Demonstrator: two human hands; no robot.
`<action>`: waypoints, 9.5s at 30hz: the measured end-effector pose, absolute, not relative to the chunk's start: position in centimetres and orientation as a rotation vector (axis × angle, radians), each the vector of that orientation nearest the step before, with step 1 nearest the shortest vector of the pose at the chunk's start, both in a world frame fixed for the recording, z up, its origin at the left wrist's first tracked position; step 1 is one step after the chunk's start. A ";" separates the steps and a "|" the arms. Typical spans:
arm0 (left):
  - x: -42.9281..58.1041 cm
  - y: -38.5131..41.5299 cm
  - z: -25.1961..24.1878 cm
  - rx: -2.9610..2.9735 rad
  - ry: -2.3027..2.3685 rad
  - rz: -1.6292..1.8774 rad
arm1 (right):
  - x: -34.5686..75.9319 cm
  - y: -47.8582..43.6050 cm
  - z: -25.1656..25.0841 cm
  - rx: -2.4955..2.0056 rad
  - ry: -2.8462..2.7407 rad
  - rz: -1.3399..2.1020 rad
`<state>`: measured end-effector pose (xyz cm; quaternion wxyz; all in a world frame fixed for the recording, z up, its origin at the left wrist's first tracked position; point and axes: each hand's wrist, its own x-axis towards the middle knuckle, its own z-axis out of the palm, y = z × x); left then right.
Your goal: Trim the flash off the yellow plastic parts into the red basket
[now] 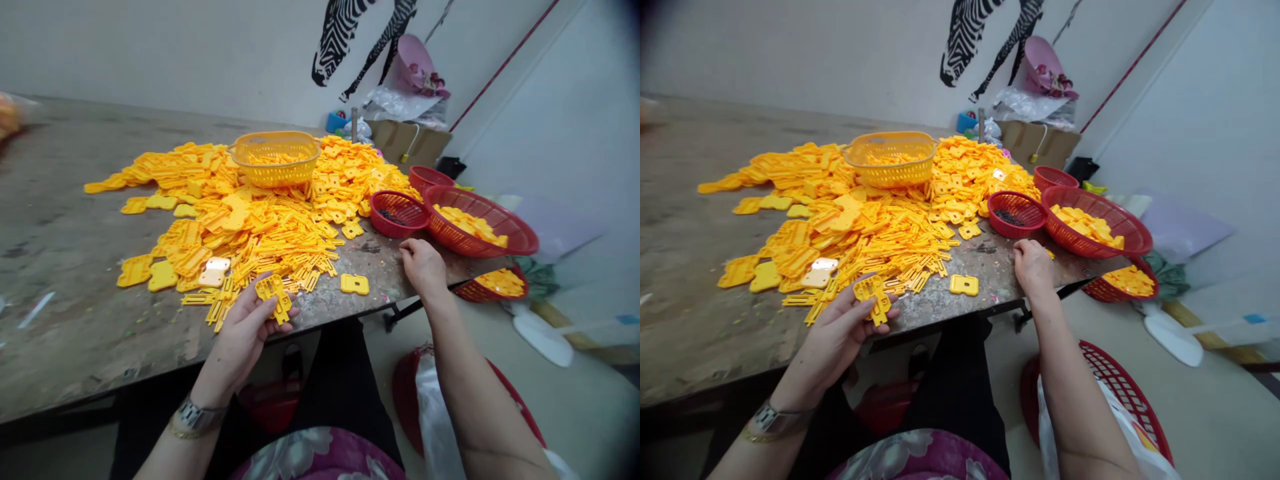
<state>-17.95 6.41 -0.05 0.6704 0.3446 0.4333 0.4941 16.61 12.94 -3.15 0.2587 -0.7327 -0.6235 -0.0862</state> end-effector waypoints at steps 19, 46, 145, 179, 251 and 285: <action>-17.6 6.8 0.2 0.815 1.099 1.067 | 21.3 16.2 -6.0 -2.190 -1.549 -0.183; -17.9 6.8 -0.2 0.809 1.116 1.055 | 17.2 11.2 -5.5 -1.688 -1.790 0.033; -14.9 2.4 -1.3 1.206 1.134 1.170 | 0.5 3.5 -1.8 -1.133 -1.113 1.426; -15.6 2.4 -1.2 0.901 0.891 0.763 | 2.1 4.2 -0.5 -1.295 -1.563 0.962; -15.0 2.1 -0.8 0.962 0.953 0.756 | 1.7 3.7 -1.4 -1.284 -1.644 0.759; -15.1 2.5 -1.9 1.036 0.947 0.773 | 0.7 3.2 -2.3 -1.367 -1.621 0.678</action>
